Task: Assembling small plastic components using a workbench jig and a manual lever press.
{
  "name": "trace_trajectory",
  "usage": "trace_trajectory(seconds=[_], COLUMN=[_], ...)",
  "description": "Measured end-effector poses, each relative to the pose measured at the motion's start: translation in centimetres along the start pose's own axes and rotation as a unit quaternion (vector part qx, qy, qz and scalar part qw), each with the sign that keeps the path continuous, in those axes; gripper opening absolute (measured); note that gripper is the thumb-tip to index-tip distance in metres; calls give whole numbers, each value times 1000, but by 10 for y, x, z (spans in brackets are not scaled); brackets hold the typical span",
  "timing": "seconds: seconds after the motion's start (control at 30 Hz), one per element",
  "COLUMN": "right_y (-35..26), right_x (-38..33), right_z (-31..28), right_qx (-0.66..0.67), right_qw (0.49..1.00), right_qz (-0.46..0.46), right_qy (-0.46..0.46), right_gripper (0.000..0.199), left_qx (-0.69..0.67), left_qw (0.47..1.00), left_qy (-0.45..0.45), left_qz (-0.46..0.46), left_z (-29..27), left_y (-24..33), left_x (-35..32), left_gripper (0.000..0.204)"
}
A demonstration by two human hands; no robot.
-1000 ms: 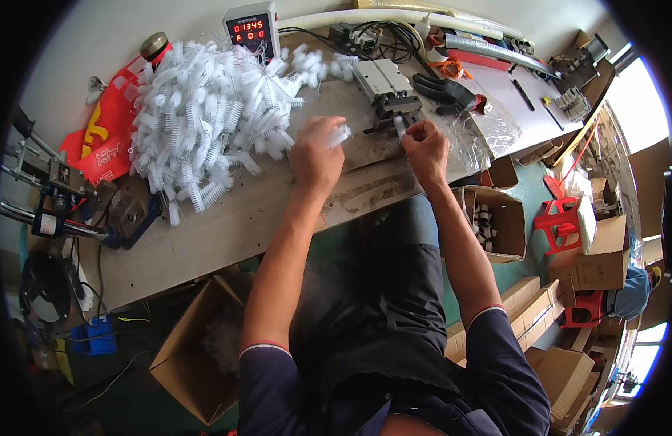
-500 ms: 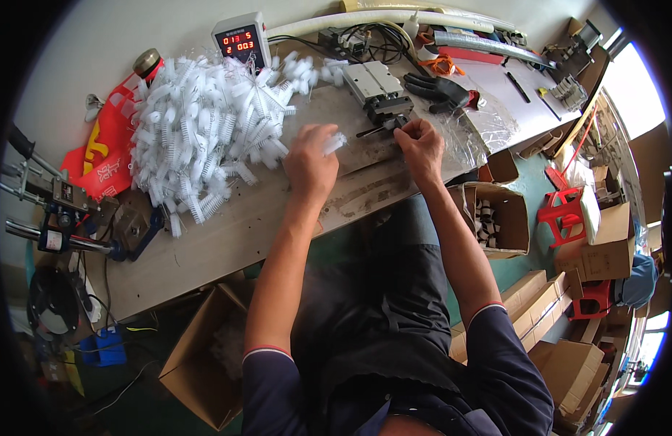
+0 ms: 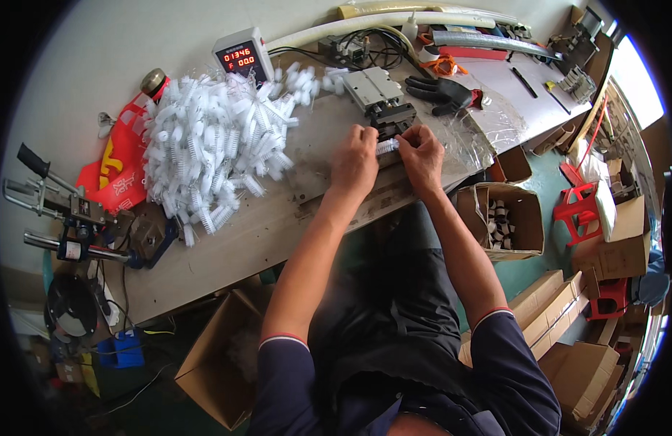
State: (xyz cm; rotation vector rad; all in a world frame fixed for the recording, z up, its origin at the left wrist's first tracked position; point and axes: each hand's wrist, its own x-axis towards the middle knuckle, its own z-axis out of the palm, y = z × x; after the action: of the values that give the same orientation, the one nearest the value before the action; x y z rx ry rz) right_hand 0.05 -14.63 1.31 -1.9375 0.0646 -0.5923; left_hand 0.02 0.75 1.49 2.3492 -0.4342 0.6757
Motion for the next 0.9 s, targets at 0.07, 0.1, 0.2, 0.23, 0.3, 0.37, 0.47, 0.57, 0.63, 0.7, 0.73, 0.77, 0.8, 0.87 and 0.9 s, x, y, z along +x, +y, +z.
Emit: trace_trajectory(seconds=[0.07,0.1,0.2,0.23,0.3,0.37,0.47,0.57,0.63,0.7,0.73,0.77,0.8,0.87,0.9], right_y=[-7,-7,-3,-4,-5,-2,2,-6,-20,-31,-34,-35,-43,-60,-68], right_x=[-1,1,2,1,-2,-4,-6,-13,-18,-24,-28,-31,-36,-46,-49], right_z=[-1,-4,-4,-1,-2,-2,-3,7,14,21,29,40,53,76,87], right_qx=[-6,-13,-5,1,-23,-11,-12,-56,-53,-42,-48,-54,-74,-92,-114], right_qw=[1000,1000,1000,1000,1000,1000,998,979,968,960,959,953,947,940,935], right_qz=[2,-2,-6,-11,-11,-21,-65,-194,-242,-260,-253,-266,-275,-282,-276], right_qy=[8,13,8,4,-4,1,-17,-21,-37,-95,-119,-131,-151,-170,-191], right_gripper=[16,16,16,16,16,15,13,13,12,12,12,15,18,22,25], left_qx=[24,46,63,64,64,48,-1,-82,-146,-203,-207,-206,-187,-168,-157], left_qw=[1000,998,997,996,995,996,997,988,976,950,942,943,941,940,935], left_qy=[-4,-5,14,15,23,58,81,113,128,165,193,193,220,244,279], left_qz=[14,30,51,57,66,56,6,-62,-103,-170,-180,-178,-174,-168,-151], left_z=[0,5,5,3,-2,-13,-47,-71,-77,-78,-77,-77,-80,-83,-84], left_y=[-1,-1,-2,-5,-11,-18,-25,-46,-62,-67,-66,-65,-67,-67,-68], left_x=[-1,0,-2,-4,-10,-19,-26,-42,-51,-52,-49,-47,-47,-46,-45], left_gripper=[24,22,21,20,20,18,14,13,13,13,12,12,12,12,12])
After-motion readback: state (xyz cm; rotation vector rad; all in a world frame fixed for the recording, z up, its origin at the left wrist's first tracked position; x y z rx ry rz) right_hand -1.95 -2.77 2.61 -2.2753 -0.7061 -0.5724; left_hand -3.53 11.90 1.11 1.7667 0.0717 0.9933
